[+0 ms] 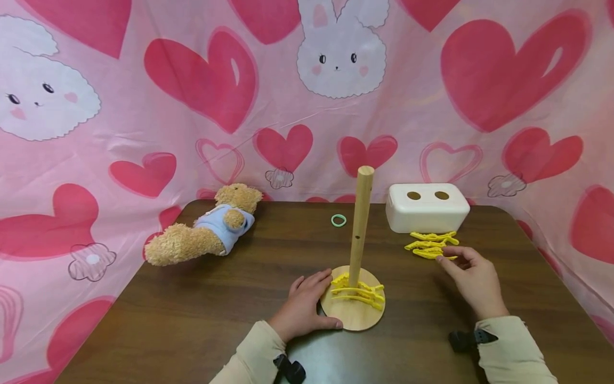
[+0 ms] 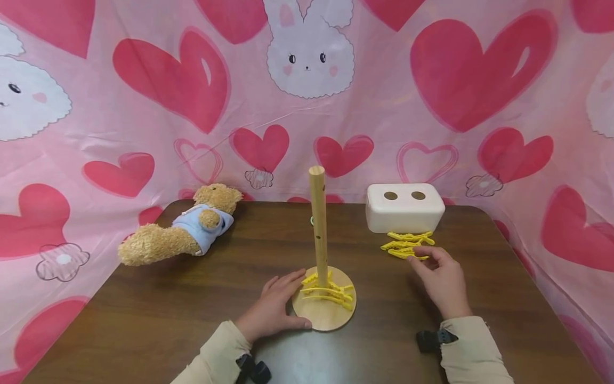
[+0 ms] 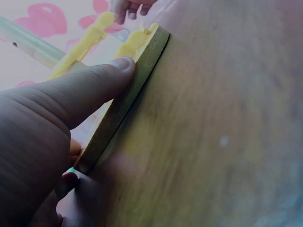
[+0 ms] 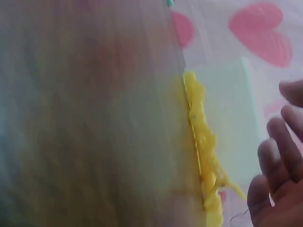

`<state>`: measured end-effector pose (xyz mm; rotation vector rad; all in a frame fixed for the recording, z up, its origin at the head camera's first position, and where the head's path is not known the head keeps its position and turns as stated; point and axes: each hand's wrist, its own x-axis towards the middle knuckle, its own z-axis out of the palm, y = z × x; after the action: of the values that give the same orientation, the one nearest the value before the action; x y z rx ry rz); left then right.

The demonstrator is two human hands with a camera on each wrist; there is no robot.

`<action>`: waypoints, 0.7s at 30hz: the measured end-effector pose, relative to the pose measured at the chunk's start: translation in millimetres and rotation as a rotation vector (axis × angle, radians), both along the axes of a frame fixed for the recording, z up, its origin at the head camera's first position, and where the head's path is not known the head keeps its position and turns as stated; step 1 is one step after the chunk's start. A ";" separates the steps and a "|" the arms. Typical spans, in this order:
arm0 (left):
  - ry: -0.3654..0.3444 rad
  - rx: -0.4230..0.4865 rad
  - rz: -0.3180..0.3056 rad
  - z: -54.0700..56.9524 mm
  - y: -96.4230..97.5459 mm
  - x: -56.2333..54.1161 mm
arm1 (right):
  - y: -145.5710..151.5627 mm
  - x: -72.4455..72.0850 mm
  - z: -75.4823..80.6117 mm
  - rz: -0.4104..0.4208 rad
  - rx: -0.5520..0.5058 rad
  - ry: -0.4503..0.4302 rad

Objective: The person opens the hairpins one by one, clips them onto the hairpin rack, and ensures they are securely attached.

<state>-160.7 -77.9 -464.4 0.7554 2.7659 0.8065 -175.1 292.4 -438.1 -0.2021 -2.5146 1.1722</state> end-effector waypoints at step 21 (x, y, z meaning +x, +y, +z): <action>-0.008 0.002 0.000 0.5 0.2 -0.4 | 45.8 -16.8 -12.6 -0.110 -0.046 -0.307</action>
<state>-161.1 -77.8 -463.9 0.7512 2.7586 0.8105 -191.8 338.2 -450.7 -0.5639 -2.6954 1.2350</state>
